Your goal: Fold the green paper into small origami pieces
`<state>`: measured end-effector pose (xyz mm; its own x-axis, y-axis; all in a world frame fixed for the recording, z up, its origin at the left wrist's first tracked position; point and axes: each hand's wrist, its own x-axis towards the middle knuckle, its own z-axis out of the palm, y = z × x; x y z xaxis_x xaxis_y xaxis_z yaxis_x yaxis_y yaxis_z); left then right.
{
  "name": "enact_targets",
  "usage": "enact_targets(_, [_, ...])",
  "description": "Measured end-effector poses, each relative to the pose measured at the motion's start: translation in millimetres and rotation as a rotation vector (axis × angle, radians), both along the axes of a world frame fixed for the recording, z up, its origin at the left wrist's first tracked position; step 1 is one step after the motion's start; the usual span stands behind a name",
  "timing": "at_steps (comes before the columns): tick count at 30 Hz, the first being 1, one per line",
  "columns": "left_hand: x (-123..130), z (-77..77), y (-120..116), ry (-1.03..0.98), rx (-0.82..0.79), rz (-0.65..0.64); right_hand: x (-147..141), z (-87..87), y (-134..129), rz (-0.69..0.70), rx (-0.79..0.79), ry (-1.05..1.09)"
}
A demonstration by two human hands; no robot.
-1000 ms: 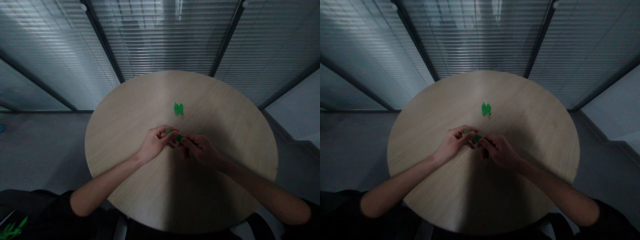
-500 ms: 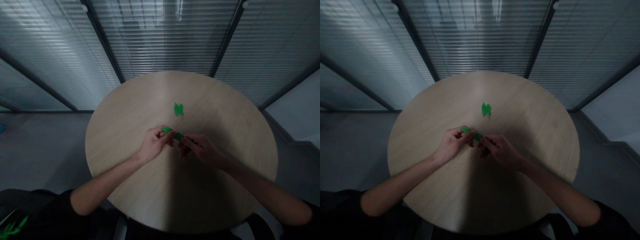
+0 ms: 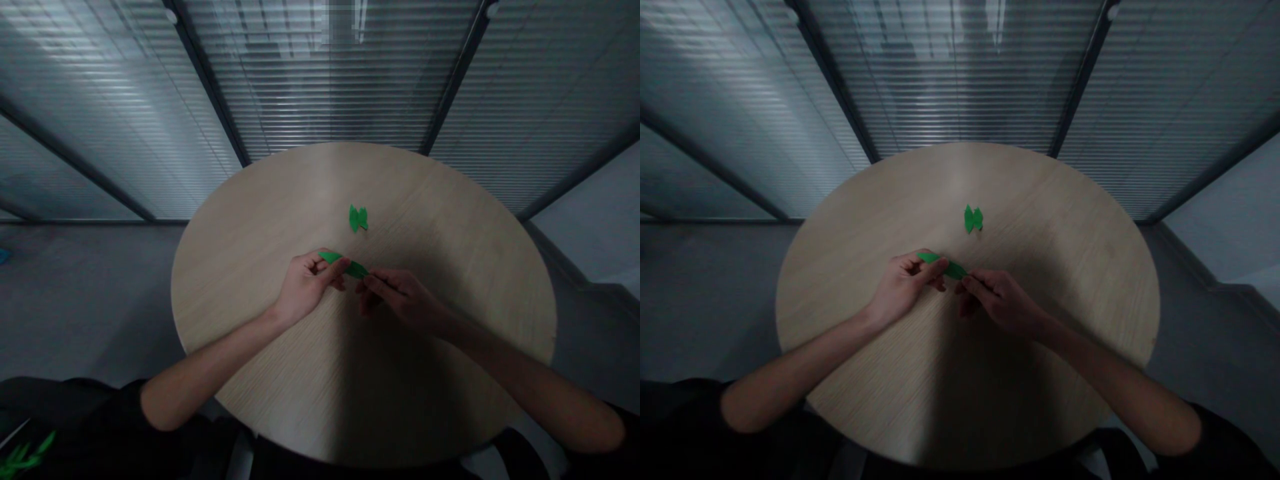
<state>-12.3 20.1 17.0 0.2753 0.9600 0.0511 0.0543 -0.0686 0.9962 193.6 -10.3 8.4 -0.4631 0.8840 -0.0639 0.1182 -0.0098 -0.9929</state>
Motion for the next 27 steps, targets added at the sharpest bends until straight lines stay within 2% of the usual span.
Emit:
enact_targets(3, [0.0,1.0,-0.4,-0.019,-0.014,0.0,-1.4,-1.0,1.5,-0.014,-0.017,0.041])
enact_targets(9, [-1.0,-3.0,1.3,-0.023,-0.014,-0.006,-1.3,-8.4,6.1,-0.19,-0.081,0.172])
enact_targets(13, [-0.9,-3.7,1.2,0.0,-0.019,-0.031,-2.5,-5.6,3.9,-0.121,-0.048,0.134])
enact_targets(17, [1.3,-2.5,-1.9,0.003,-0.022,-0.12,-5.9,-1.8,-1.3,-0.044,0.027,0.015])
enact_targets(22, [3.0,-1.7,-3.5,-0.009,-0.042,-0.164,-5.6,-3.1,-2.2,-0.05,0.044,-0.022])
enact_targets(27, [0.6,-0.9,-1.3,-0.067,-0.05,-0.108,-2.2,-3.6,-0.7,-0.09,0.03,0.0])
